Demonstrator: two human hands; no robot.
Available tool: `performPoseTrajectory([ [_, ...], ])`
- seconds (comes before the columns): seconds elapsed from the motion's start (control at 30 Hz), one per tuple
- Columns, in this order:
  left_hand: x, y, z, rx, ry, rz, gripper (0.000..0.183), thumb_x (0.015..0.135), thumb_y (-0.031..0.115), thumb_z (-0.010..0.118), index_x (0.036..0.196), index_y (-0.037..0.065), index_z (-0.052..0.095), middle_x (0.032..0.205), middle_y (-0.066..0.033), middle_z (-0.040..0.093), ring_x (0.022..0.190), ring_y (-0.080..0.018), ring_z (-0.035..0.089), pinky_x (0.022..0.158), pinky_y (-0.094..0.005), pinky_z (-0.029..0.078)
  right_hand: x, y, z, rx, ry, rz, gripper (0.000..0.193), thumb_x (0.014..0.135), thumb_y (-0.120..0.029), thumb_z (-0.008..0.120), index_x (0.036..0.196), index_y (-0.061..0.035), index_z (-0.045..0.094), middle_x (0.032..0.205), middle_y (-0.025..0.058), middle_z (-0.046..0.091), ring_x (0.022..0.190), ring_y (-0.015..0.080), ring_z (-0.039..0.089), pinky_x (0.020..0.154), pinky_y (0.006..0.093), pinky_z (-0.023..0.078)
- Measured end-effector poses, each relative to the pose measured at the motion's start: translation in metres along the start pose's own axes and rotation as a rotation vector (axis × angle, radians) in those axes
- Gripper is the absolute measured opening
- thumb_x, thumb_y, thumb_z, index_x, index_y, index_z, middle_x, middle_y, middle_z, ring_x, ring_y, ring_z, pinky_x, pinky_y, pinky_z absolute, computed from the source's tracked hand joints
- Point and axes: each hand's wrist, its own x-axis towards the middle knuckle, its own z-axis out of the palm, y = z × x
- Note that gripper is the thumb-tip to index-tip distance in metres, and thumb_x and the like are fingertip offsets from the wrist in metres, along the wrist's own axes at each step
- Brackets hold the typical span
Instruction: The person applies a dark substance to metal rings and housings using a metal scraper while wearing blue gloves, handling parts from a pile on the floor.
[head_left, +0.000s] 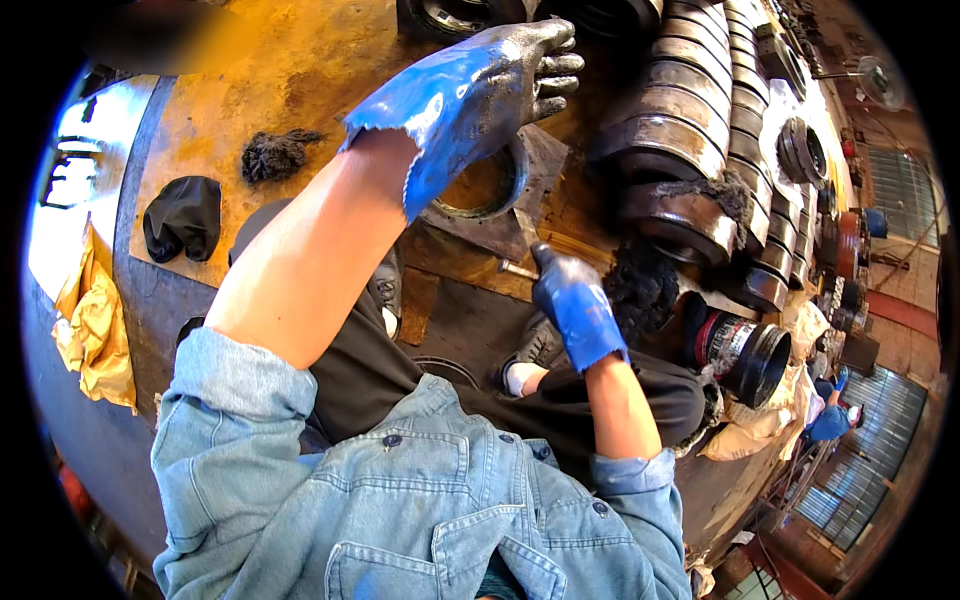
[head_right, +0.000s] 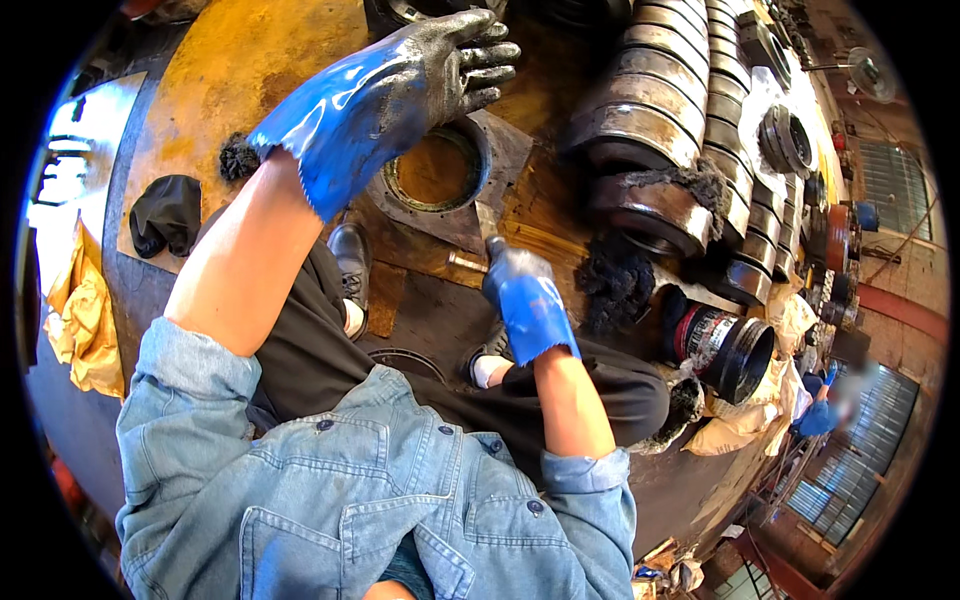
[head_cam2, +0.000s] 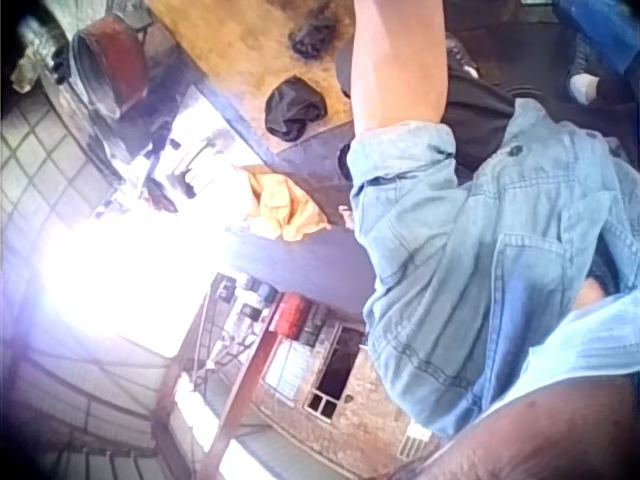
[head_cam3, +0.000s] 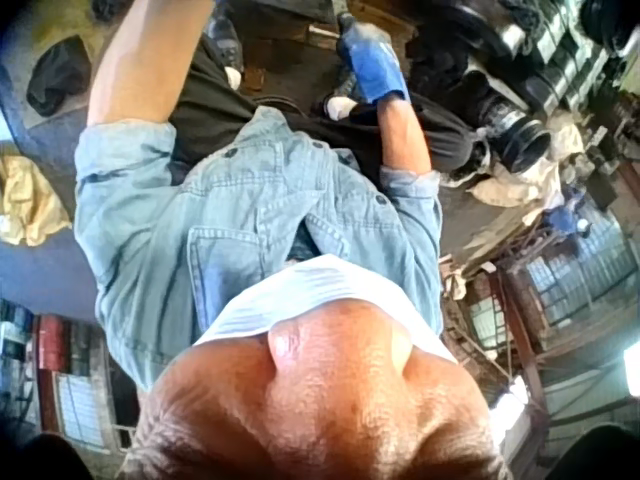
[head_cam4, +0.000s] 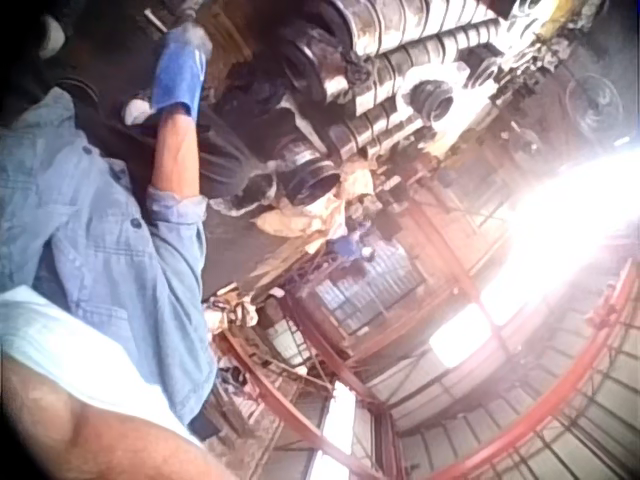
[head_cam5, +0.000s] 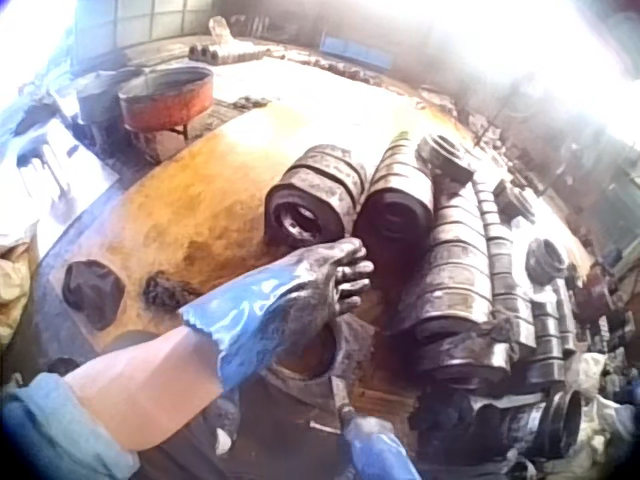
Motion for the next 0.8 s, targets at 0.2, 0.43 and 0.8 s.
performPoseTrajectory([
  [0.2,0.010,-0.011,0.006,0.058,-0.020,-0.037,0.043,0.100,0.041,0.054,0.128,0.008,0.058,0.117,-0.0076,0.065,0.101,-0.0190,0.061,0.087,-0.0338,0.051,-0.016,-0.004,0.019,-0.048,-0.126,0.125,0.051,0.106,-0.037,0.029,0.114,-0.0033,0.066,0.105,0.0260,0.068,0.102,0.0429,0.065,0.087,0.0505,0.051],
  [0.43,0.018,-0.015,-0.010,0.139,0.012,0.008,0.040,0.103,0.043,0.049,0.126,0.011,0.056,0.116,-0.0066,0.067,0.097,-0.0200,0.066,0.079,-0.0347,0.055,0.001,0.001,-0.018,0.041,-0.106,0.121,0.041,0.101,-0.022,0.039,0.137,-0.0069,0.052,0.116,0.0235,0.066,0.108,0.0414,0.064,0.091,0.0497,0.051],
  [0.8,0.006,0.003,0.012,0.046,0.061,-0.120,0.047,0.100,0.043,0.053,0.133,0.009,0.053,0.123,-0.0066,0.063,0.104,-0.0218,0.061,0.086,-0.0353,0.051,0.020,0.012,-0.008,-0.043,-0.047,0.103,0.047,0.107,-0.033,0.029,0.123,-0.0042,0.062,0.110,0.0206,0.070,0.104,0.0375,0.067,0.087,0.0479,0.054],
])
